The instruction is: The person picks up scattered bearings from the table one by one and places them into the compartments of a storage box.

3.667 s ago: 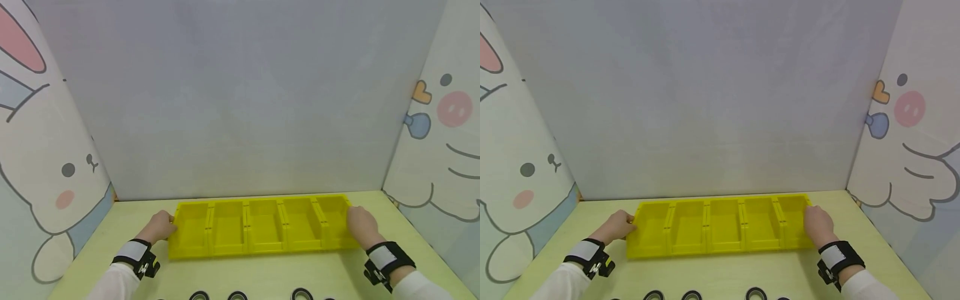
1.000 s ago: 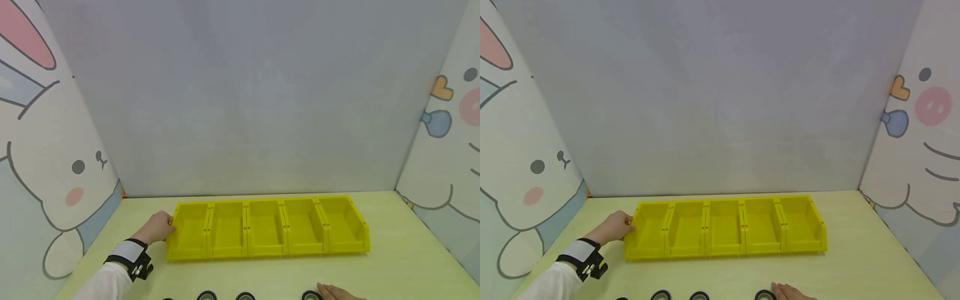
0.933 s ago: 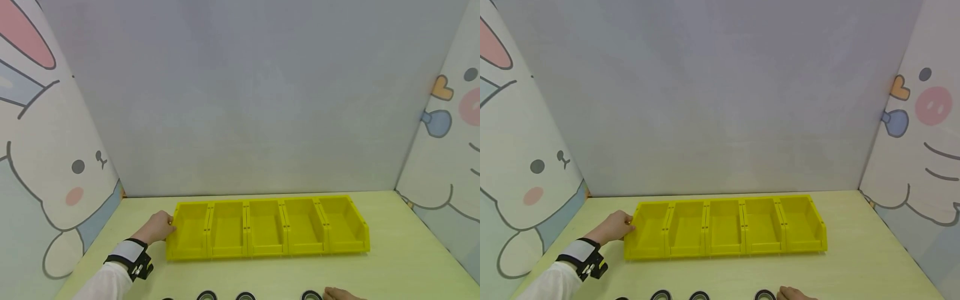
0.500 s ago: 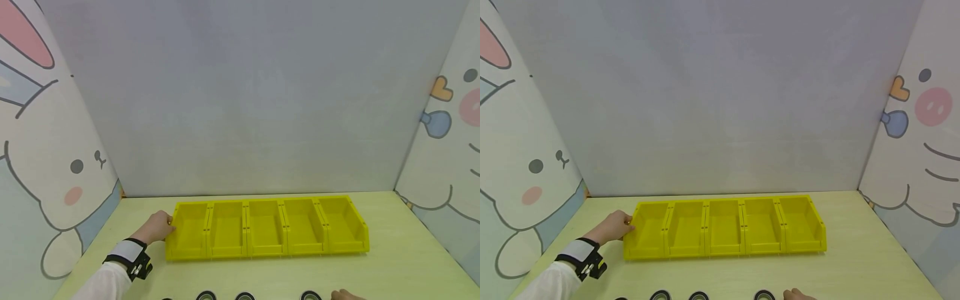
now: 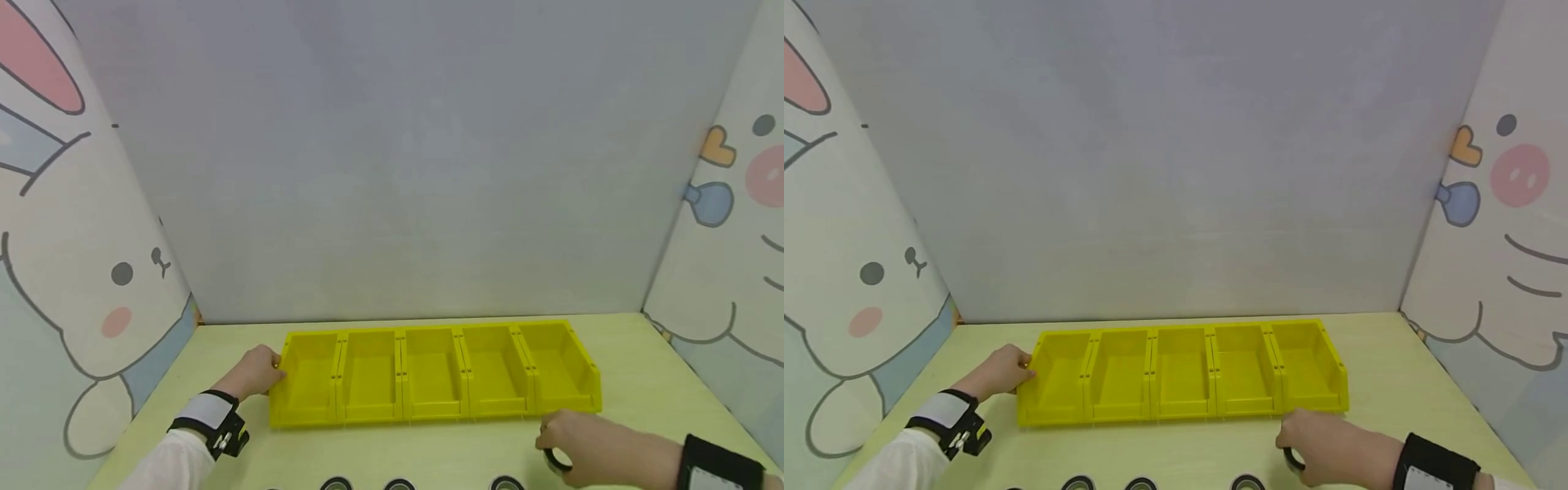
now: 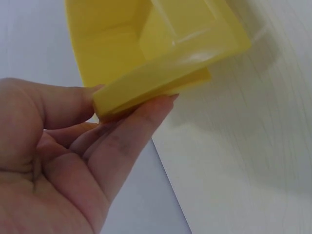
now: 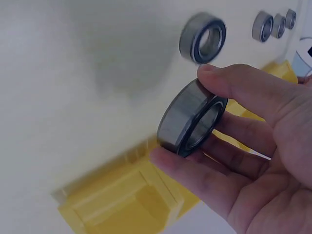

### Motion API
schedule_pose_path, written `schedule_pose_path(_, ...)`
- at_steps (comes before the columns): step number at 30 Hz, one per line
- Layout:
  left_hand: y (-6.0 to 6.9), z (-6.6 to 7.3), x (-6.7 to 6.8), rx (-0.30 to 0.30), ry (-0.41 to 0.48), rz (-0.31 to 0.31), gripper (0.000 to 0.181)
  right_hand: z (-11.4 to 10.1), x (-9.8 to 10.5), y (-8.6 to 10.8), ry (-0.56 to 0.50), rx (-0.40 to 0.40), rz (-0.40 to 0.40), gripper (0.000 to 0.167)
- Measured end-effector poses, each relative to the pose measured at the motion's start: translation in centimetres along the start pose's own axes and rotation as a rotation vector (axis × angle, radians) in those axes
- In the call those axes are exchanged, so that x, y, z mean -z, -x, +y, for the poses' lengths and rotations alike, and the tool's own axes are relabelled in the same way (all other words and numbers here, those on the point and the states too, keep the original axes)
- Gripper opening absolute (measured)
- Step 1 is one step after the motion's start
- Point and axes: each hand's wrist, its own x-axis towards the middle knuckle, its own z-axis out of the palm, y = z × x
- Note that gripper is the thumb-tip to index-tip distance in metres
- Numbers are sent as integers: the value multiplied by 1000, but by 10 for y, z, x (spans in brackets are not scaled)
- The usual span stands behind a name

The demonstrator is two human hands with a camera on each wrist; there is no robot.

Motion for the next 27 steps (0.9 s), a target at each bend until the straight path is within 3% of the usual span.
schedule_pose_path(1,0,0,0,1,3,-1,28,0,10,0,-3,-75,-33,18)
schedule_pose_path(6,-1,0,0,1,10,-2,24,20,44,-11,78,-105,42,19)
schedule_pose_path(11,-1,0,0,-31,2,11,11,45,58,-22,152,-131,96,24)
schedule_pose_path(18,-1,2,1,-47,0,20,10,71,55,-41,124,-235,99,17)
schedule_pose_path(27,0,-1,0,-20,-4,10,7,105,31,-63,61,-235,101,14)
